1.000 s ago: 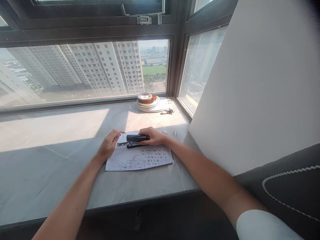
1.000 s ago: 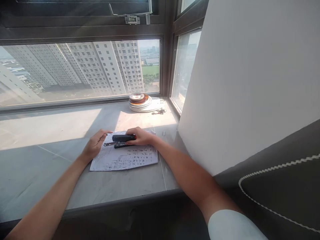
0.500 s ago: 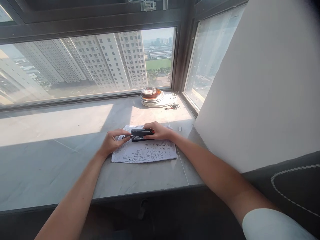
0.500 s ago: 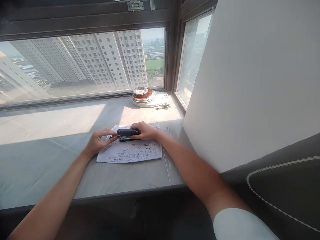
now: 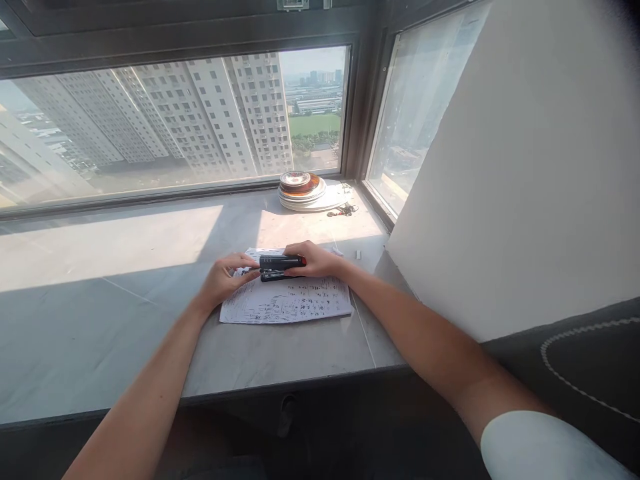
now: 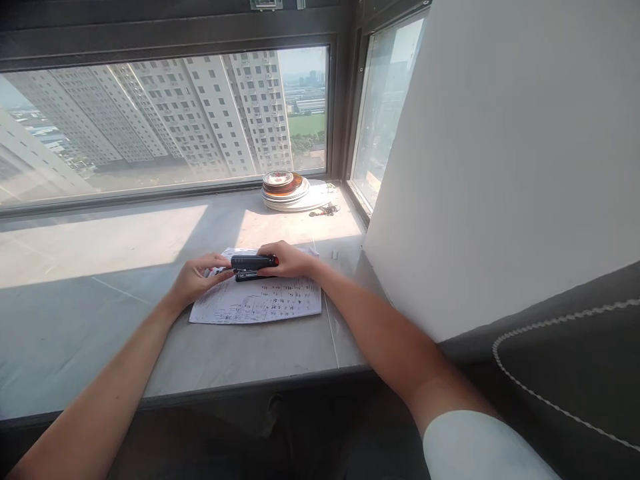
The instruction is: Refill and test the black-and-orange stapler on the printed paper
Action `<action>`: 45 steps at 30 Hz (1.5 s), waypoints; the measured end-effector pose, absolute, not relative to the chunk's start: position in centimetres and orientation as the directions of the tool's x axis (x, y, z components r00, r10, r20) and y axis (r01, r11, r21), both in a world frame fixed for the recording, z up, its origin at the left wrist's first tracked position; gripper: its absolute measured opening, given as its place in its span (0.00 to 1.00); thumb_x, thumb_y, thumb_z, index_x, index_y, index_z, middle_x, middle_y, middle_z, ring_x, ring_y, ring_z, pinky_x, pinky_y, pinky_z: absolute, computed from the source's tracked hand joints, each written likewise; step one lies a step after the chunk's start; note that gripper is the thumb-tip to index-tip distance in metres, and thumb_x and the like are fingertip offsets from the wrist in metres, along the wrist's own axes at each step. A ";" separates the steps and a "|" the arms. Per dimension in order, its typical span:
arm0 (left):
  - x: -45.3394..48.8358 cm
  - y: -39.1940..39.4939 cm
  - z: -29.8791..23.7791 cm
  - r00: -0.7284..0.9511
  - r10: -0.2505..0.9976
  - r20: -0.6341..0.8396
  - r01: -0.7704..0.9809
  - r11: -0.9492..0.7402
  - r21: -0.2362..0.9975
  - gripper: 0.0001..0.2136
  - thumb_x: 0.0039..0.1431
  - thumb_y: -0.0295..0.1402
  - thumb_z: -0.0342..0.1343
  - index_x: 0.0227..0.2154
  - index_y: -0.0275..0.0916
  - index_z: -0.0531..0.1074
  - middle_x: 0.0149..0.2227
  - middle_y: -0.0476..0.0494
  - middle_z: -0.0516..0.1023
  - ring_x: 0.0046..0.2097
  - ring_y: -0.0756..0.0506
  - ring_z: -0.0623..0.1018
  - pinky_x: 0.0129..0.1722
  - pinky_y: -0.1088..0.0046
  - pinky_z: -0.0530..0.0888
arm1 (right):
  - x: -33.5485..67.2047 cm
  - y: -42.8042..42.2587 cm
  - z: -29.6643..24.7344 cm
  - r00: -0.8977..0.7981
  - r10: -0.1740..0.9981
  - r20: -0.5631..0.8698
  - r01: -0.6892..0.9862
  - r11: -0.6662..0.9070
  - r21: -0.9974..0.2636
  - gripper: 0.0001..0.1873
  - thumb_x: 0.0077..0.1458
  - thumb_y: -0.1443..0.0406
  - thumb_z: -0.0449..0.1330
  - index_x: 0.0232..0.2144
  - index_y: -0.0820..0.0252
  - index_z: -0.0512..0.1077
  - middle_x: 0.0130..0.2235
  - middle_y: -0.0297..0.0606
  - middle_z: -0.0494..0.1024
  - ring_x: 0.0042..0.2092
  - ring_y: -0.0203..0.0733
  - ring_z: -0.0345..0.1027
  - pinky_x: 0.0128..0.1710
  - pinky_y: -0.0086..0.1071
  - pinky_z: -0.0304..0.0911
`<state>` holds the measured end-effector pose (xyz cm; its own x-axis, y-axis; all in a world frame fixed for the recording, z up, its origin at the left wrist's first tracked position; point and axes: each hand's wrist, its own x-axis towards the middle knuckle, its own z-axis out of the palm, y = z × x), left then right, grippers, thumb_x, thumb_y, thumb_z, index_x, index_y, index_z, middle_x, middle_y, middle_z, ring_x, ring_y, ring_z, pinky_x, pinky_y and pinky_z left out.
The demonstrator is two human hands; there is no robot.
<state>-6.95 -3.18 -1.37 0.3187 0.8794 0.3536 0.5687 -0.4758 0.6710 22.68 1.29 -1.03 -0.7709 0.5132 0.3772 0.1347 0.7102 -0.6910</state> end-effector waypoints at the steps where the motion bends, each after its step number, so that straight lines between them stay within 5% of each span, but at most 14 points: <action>1: -6.9 -3.2 -1.4 0.322 0.880 0.349 0.573 -0.475 0.668 0.14 0.56 0.49 0.69 0.39 0.47 0.86 0.42 0.41 0.84 0.42 0.41 0.79 0.38 0.64 0.73 | 22.7 1.3 -1.0 -0.771 0.513 0.378 0.135 0.711 -0.690 0.12 0.59 0.57 0.66 0.36 0.60 0.72 0.36 0.36 0.75 0.38 0.40 0.65 0.39 0.33 0.59; 22: -7.9 -3.5 -0.7 0.325 0.904 0.278 0.646 -0.427 0.633 0.17 0.55 0.51 0.68 0.40 0.46 0.86 0.38 0.43 0.84 0.35 0.45 0.76 0.30 0.70 0.70 | 22.8 1.5 -1.0 -0.787 0.513 0.343 0.138 0.688 -0.712 0.13 0.61 0.56 0.65 0.39 0.59 0.72 0.39 0.37 0.75 0.40 0.41 0.66 0.41 0.34 0.60; 31: -9.9 -4.1 -0.4 0.349 0.898 0.268 0.605 -0.435 0.667 0.14 0.55 0.48 0.69 0.39 0.48 0.86 0.37 0.41 0.85 0.39 0.41 0.79 0.40 0.63 0.75 | 22.9 1.5 -0.8 -0.778 0.530 0.337 0.119 0.651 -0.749 0.16 0.62 0.53 0.64 0.38 0.60 0.71 0.39 0.36 0.74 0.40 0.41 0.65 0.42 0.34 0.60; 37: -8.3 -3.9 -1.0 0.313 0.879 0.361 0.502 -0.475 0.723 0.14 0.49 0.44 0.74 0.38 0.46 0.85 0.32 0.46 0.81 0.37 0.44 0.75 0.40 0.65 0.72 | 22.0 0.6 -0.5 -0.801 0.421 0.425 -0.059 0.652 -0.756 0.16 0.64 0.52 0.63 0.43 0.59 0.73 0.40 0.37 0.72 0.42 0.42 0.67 0.43 0.34 0.60; 45: -7.0 -3.9 -1.2 0.435 0.840 0.326 0.504 -0.527 0.684 0.15 0.52 0.46 0.72 0.38 0.43 0.83 0.35 0.45 0.80 0.39 0.43 0.75 0.42 0.66 0.73 | 21.0 -0.7 -0.5 -0.826 0.381 0.416 -0.034 0.703 -0.711 0.17 0.64 0.51 0.64 0.43 0.59 0.73 0.40 0.37 0.72 0.41 0.42 0.67 0.42 0.34 0.61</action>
<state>-6.95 -3.93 -1.20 0.4347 0.8395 0.3261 0.5044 -0.5269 0.6841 20.95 -0.74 -0.53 -0.8261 0.3807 0.4155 -0.0337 0.7026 -0.7107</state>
